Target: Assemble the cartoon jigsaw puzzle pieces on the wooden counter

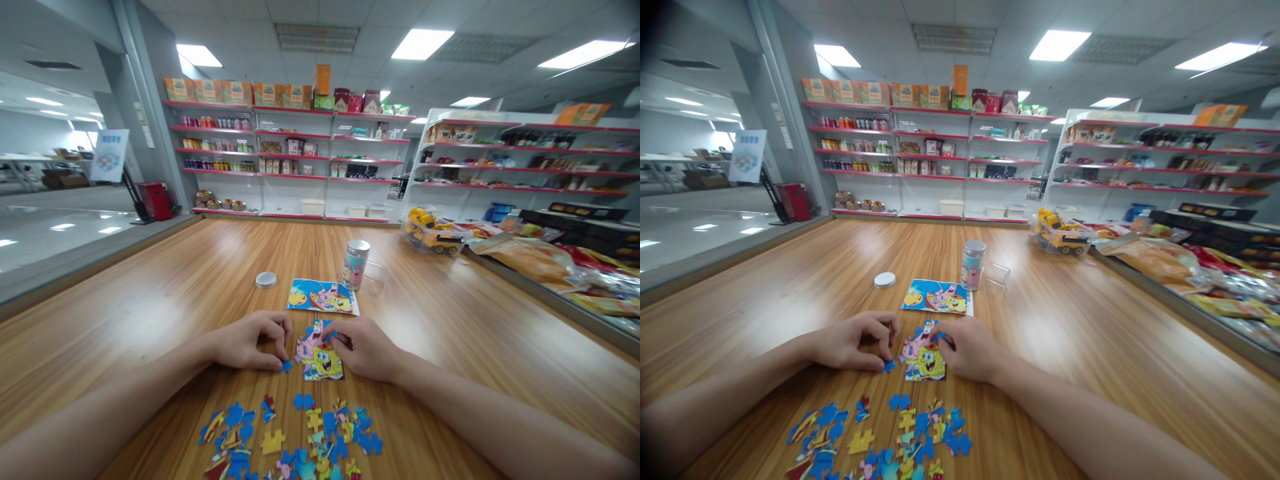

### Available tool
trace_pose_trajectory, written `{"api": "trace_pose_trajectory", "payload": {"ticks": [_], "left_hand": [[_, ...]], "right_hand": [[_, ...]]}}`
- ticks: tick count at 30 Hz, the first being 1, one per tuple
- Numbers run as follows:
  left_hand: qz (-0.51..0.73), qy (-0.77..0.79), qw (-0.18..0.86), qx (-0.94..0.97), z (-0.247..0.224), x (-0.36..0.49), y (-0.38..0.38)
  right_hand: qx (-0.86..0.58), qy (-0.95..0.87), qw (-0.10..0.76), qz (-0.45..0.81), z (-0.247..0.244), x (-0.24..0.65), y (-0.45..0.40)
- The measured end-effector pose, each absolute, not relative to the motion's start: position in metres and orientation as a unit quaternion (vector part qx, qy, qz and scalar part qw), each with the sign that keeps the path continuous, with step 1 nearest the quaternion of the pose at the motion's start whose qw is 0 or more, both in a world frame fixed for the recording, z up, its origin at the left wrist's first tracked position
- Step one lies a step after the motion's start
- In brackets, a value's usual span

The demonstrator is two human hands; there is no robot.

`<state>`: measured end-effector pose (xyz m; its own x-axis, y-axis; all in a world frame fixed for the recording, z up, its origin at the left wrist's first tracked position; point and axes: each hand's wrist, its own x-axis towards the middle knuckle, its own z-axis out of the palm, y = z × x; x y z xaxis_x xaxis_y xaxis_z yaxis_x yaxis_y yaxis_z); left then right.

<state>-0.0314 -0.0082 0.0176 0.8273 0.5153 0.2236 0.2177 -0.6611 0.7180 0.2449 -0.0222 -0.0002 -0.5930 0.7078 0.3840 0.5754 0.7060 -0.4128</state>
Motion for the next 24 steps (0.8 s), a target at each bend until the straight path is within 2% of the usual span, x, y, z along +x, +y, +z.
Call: {"api": "trace_pose_trajectory", "payload": {"ticks": [24], "left_hand": [[0.235,0.218,0.324,0.890,0.0106,-0.0285,-0.0088]], "right_hand": [[-0.383,-0.879,0.261,0.110,0.0022,0.2436,-0.0235]]}}
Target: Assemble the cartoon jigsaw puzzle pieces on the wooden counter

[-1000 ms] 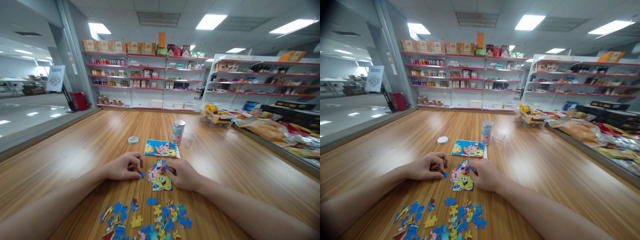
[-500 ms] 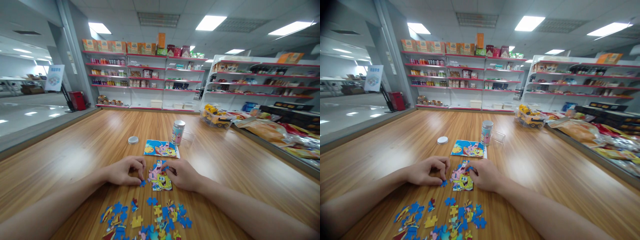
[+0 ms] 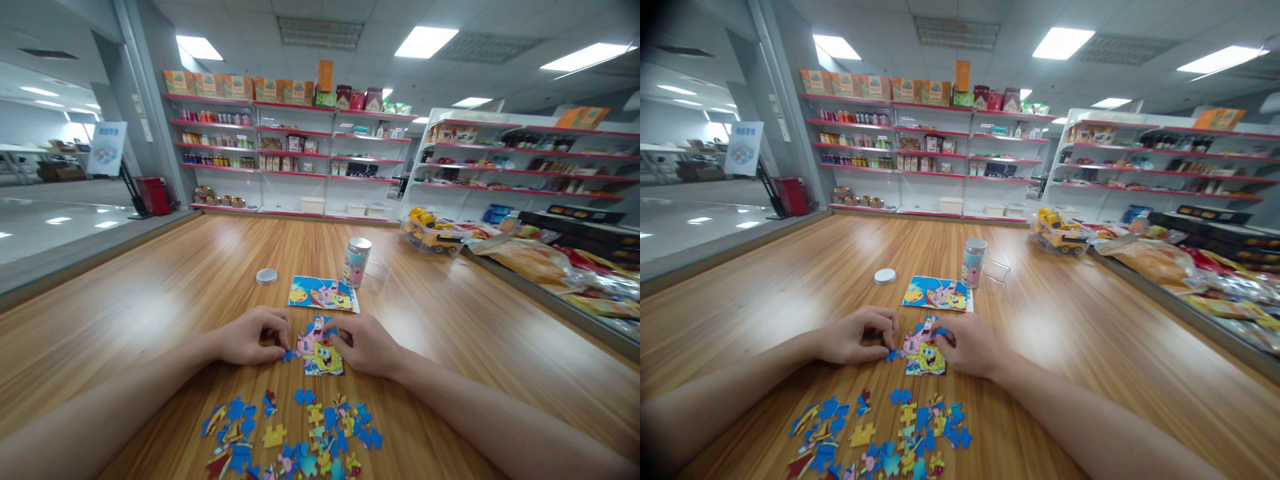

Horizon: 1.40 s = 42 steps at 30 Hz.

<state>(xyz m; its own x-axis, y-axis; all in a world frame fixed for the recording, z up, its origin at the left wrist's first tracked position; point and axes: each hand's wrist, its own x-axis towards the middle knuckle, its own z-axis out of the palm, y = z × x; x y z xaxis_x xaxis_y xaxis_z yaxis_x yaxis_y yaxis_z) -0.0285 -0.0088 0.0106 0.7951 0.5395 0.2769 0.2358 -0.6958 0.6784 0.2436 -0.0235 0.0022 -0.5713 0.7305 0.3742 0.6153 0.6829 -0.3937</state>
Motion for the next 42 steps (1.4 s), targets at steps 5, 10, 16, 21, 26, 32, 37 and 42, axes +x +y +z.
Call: {"api": "trace_pose_trajectory", "payload": {"ticks": [5,10,16,21,26,32,37,42], "left_hand": [[0.226,0.209,0.313,0.898,0.011,-0.029,-0.009],[0.221,0.213,0.315,0.898,0.011,-0.031,-0.010],[0.220,0.206,0.311,0.901,0.010,-0.031,-0.008],[0.212,0.196,0.295,0.911,0.010,-0.030,-0.006],[0.167,0.167,0.317,0.919,0.020,-0.025,-0.014],[0.100,0.186,0.345,0.915,0.019,-0.020,-0.023],[0.096,0.193,0.351,0.911,0.018,-0.019,-0.024],[0.089,0.180,0.387,0.900,0.019,-0.018,-0.025]], "right_hand": [[-0.391,-0.875,0.258,0.119,0.004,0.242,-0.025],[-0.405,-0.873,0.247,0.112,0.006,0.241,-0.025],[-0.399,-0.876,0.252,0.100,0.005,0.241,-0.026],[-0.402,-0.875,0.246,0.111,0.005,0.242,-0.025],[-0.403,-0.875,0.243,0.115,0.005,0.243,-0.024],[-0.399,-0.876,0.246,0.115,0.006,0.243,-0.025],[-0.402,-0.876,0.243,0.111,0.006,0.243,-0.025],[-0.402,-0.876,0.242,0.109,0.004,0.243,-0.024]]}}
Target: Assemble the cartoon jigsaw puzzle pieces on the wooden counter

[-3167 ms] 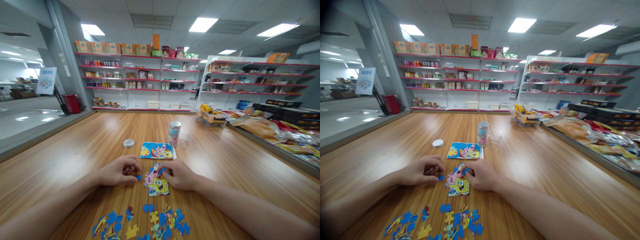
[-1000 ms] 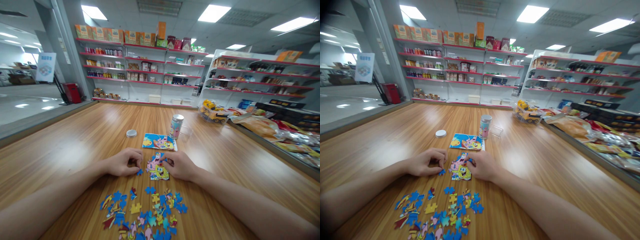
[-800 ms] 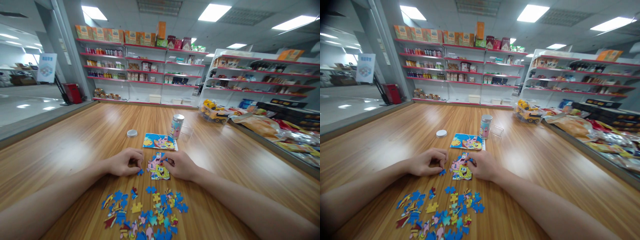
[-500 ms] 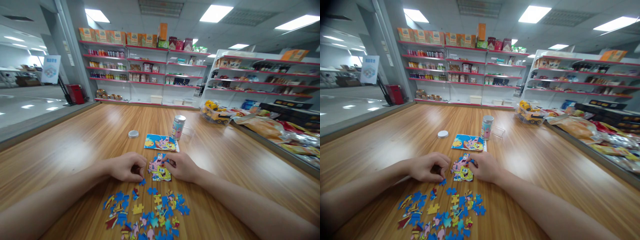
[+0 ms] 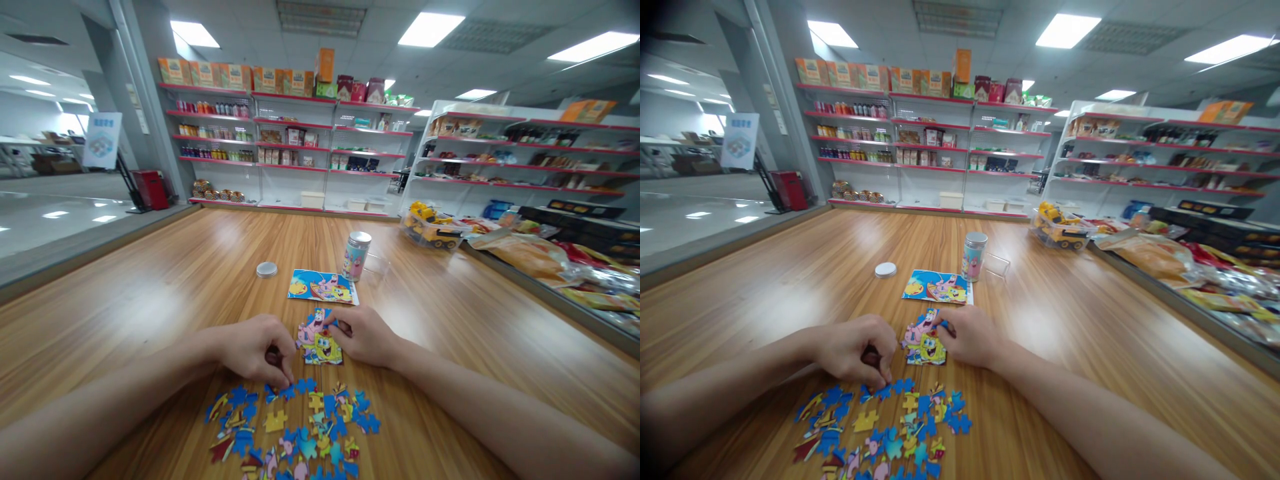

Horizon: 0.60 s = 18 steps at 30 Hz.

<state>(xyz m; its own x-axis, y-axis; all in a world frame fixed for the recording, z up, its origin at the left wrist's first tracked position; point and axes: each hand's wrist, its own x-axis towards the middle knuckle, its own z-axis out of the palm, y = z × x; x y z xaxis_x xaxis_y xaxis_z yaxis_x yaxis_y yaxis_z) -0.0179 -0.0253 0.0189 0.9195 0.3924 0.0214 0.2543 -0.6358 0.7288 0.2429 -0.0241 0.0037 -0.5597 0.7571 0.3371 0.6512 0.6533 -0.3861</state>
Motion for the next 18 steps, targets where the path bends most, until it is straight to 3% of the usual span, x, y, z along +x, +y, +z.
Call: {"api": "trace_pose_trajectory", "payload": {"ticks": [7,13,18], "left_hand": [[0.066,0.251,0.396,0.881,0.028,-0.011,-0.037],[0.030,0.306,0.269,0.913,0.037,0.005,-0.052],[-0.005,0.344,0.238,0.908,0.039,0.010,-0.057]], "right_hand": [[-0.398,-0.878,0.241,0.112,0.005,0.243,-0.025],[-0.397,-0.879,0.244,0.105,0.004,0.243,-0.024],[-0.393,-0.880,0.244,0.106,0.005,0.243,-0.024]]}}
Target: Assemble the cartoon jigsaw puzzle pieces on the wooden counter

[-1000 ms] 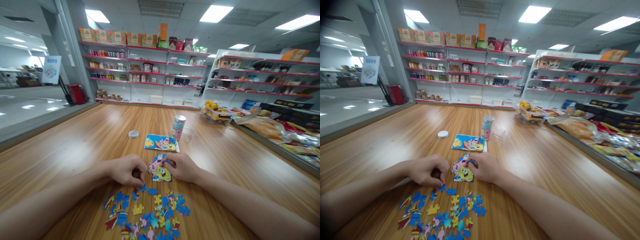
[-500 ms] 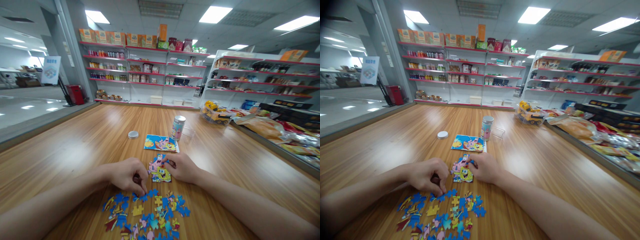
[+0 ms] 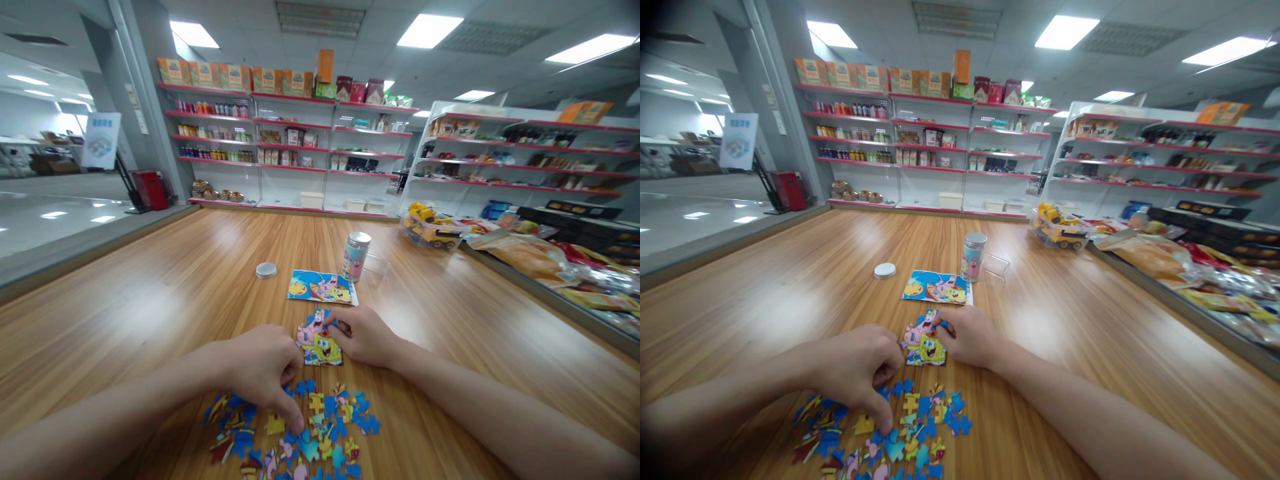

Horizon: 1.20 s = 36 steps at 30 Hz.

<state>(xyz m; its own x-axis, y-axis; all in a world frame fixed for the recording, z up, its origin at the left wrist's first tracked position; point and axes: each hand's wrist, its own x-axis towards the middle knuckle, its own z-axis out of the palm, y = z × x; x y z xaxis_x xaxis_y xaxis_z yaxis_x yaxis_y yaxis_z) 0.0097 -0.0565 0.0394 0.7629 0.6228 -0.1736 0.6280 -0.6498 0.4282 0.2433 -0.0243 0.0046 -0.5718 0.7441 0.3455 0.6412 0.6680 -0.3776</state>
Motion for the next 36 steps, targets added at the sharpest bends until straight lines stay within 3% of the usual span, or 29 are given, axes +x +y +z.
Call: {"api": "trace_pose_trajectory", "payload": {"ticks": [13,19,23,26,36], "left_hand": [[0.035,0.295,0.307,0.904,0.032,0.002,-0.048],[0.057,0.253,0.479,0.839,0.027,-0.015,-0.027],[0.189,0.243,0.561,0.768,0.015,-0.026,-0.011],[0.241,0.257,0.574,0.739,0.009,-0.028,-0.005],[0.242,0.272,0.564,0.741,0.008,-0.026,-0.007]], "right_hand": [[-0.393,-0.879,0.243,0.114,0.006,0.243,-0.025],[-0.399,-0.879,0.236,0.114,0.007,0.243,-0.025],[-0.394,-0.881,0.238,0.113,0.006,0.244,-0.024],[-0.397,-0.880,0.237,0.110,0.006,0.244,-0.024],[-0.400,-0.880,0.231,0.109,0.006,0.243,-0.025]]}}
